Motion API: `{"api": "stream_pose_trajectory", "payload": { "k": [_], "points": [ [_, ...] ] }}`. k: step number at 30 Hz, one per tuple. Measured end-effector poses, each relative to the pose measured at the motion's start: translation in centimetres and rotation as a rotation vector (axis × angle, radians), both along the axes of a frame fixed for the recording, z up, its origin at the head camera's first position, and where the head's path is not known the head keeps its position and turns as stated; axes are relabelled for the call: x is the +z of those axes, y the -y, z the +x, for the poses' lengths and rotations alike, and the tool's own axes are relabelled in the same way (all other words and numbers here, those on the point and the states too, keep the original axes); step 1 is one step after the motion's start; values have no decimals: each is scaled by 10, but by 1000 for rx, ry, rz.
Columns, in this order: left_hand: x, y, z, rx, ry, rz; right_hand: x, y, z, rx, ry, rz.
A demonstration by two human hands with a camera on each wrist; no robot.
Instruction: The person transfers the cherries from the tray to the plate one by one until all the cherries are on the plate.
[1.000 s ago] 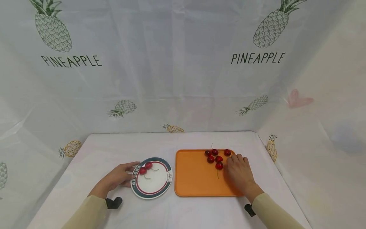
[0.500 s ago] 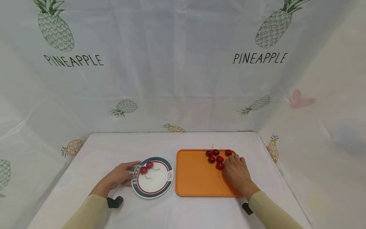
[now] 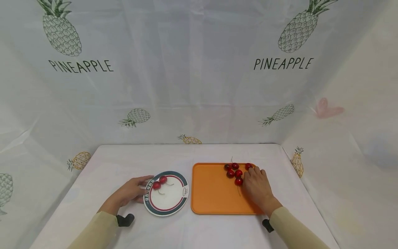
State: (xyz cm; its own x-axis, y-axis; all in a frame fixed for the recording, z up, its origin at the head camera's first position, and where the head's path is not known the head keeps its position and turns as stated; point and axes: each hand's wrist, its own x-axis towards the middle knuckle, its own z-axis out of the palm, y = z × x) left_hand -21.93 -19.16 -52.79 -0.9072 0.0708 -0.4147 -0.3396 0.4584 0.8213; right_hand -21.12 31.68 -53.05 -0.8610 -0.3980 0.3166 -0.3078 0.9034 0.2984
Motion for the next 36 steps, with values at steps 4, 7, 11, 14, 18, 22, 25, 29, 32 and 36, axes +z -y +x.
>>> {"api": "stream_pose_trajectory", "payload": {
  "k": [4, 7, 11, 14, 18, 22, 25, 29, 32, 36],
  "points": [
    [-1, 0, 0, 1, 6, 3, 5, 0, -2, 30, -44, -25],
    [-2, 0, -1, 7, 8, 10, 8, 1, -5, 54, -69, -51],
    [-2, 0, -1, 8, 9, 17, 13, 8, -8, 67, -69, -48],
    [-1, 0, 0, 2, 6, 16, 18, 16, -9, 77, -71, -27],
    [-1, 1, 1, 2, 2, 11, 23, 29, -12, 122, -110, 7],
    [-1, 0, 1, 0, -3, 9, 24, 43, -15, 164, -122, 23],
    [0, 0, 2, -2, -8, 10, 23, 55, -17, 182, -110, 24],
    [0, 0, 2, 2, -6, 6, 23, 70, -20, 204, -92, 27],
    [0, 1, 2, 5, -2, -2, 24, 82, -22, 224, -90, 25],
    [1, 1, 1, 0, -1, -4, 23, 99, -25, 254, -110, 16]
  ]
}}
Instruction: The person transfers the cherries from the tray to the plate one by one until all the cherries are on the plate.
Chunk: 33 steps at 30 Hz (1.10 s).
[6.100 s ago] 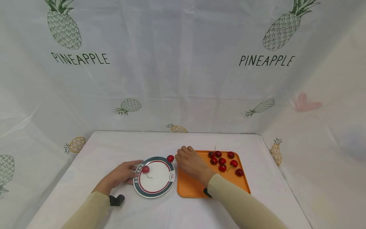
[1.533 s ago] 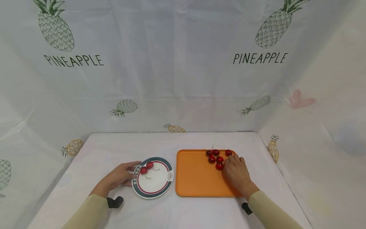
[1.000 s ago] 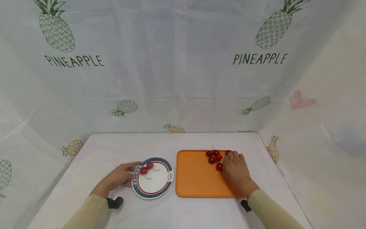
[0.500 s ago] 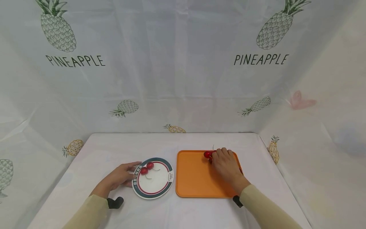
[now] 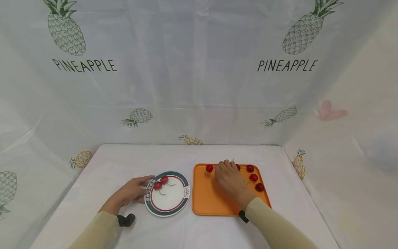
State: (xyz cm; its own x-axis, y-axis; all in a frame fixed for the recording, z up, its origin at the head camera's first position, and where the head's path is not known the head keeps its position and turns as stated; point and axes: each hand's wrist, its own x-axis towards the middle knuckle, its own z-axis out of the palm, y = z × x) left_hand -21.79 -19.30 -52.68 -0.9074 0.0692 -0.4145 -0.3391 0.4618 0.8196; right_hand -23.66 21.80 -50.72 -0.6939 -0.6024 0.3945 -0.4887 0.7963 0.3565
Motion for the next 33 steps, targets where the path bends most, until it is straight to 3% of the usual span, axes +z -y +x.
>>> {"api": "stream_pose_trajectory", "payload": {
  "k": [16, 33],
  "points": [
    [1, 0, -1, -1, 3, -2, 5, 80, 1, 6, 116, 63],
    [-2, 0, -1, 0, 0, 35, -15, 133, 0, 15, 149, 134]
  ]
}}
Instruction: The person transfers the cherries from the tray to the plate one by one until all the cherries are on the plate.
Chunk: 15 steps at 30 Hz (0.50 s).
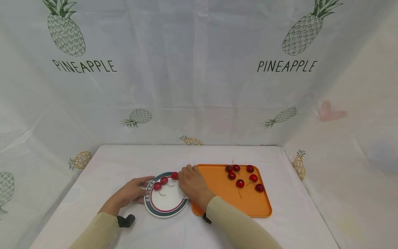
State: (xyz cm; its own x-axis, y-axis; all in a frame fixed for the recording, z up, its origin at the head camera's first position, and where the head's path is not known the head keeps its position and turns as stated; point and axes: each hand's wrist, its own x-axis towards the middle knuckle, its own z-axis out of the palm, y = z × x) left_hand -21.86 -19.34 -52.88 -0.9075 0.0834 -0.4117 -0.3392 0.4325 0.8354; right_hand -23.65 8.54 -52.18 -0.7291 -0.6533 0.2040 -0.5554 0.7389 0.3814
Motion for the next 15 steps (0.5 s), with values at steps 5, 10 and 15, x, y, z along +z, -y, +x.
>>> {"api": "stream_pose_trajectory", "payload": {
  "k": [5, 10, 15],
  "points": [
    [-1, 0, 0, 0, 1, -2, -4, 11, 2, -15, -4, 48],
    [-2, 0, 0, 1, 3, -6, -8, 18, 3, -26, -21, 50],
    [-3, 1, -1, 1, 1, 3, -12, 23, 5, -16, -16, 35]
  ]
}}
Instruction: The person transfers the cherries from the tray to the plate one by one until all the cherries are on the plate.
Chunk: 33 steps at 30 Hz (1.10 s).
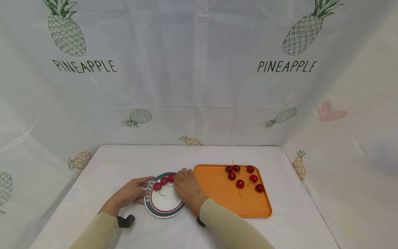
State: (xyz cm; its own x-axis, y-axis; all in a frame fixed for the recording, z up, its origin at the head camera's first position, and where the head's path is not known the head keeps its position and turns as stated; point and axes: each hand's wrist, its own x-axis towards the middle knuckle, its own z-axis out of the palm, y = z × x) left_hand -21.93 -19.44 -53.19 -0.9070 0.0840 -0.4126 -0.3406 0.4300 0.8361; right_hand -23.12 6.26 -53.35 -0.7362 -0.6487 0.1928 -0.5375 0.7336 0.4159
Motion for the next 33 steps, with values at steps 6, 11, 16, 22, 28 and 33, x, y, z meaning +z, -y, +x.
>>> {"api": "stream_pose_trajectory", "payload": {
  "k": [6, 11, 16, 22, 28, 33],
  "points": [
    [-1, 0, 0, 1, -4, 7, -4, 3, 1, 4, 7, 27],
    [0, -1, 0, 1, -5, 13, -6, 3, 1, 2, 7, 8],
    [1, -1, 0, 3, -7, 0, -6, 2, 1, -11, 22, -43],
    [1, -1, 1, 1, -8, -3, -1, -1, 2, -24, 27, -78],
    [3, -1, 2, 1, -7, 8, 8, -12, 8, -35, 36, -130],
    [4, -1, 2, -3, -10, -7, 13, -32, 13, -65, 55, -159]
  ]
}}
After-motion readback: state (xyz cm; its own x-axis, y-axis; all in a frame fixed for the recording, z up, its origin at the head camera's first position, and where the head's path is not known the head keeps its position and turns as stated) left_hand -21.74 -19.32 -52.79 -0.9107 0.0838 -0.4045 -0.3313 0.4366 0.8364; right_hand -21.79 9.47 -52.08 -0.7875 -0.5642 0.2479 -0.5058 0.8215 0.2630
